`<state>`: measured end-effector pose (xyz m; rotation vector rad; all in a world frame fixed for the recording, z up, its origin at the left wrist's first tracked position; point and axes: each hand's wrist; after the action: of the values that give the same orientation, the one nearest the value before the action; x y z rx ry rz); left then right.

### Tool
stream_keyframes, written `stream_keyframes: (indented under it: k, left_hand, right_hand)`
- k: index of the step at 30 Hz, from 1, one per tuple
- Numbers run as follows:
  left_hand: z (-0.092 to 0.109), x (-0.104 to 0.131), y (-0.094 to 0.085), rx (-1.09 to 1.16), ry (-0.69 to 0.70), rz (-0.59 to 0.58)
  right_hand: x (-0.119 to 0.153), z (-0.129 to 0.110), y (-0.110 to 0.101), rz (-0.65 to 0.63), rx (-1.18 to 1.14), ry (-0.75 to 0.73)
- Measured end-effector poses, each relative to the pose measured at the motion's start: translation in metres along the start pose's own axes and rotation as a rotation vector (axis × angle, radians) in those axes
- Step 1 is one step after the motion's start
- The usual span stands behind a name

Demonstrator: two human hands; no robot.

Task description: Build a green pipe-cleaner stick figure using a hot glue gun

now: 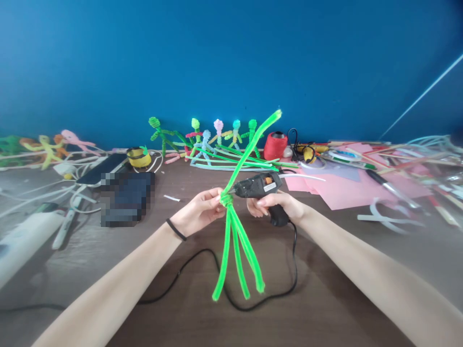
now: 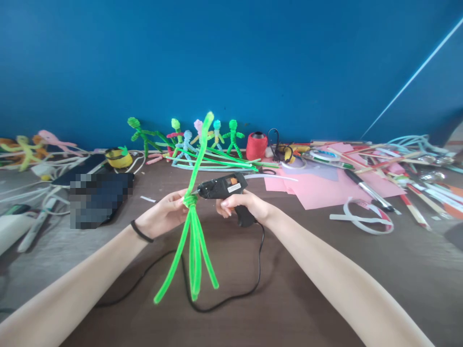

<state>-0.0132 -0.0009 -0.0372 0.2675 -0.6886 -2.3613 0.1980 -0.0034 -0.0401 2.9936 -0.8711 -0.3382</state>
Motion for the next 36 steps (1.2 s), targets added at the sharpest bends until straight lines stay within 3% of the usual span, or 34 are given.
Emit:
stream_keyframes:
  k: [36]
  left_hand:
    - [0.0002,-0.0005,-0.0002,0.027,0.020,-0.082]
  right_hand:
    - [0.0016,0.0033,-0.0025,-0.093,-0.093,-0.065]
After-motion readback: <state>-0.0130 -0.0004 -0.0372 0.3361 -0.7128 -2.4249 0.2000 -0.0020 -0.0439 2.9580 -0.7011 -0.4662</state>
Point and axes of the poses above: each hand's wrist, its own x-axis away from the middle knuckle, its own y-axis out of the palm, z = x × y, and after that the axes turned 15 degrees about -z, right-handed
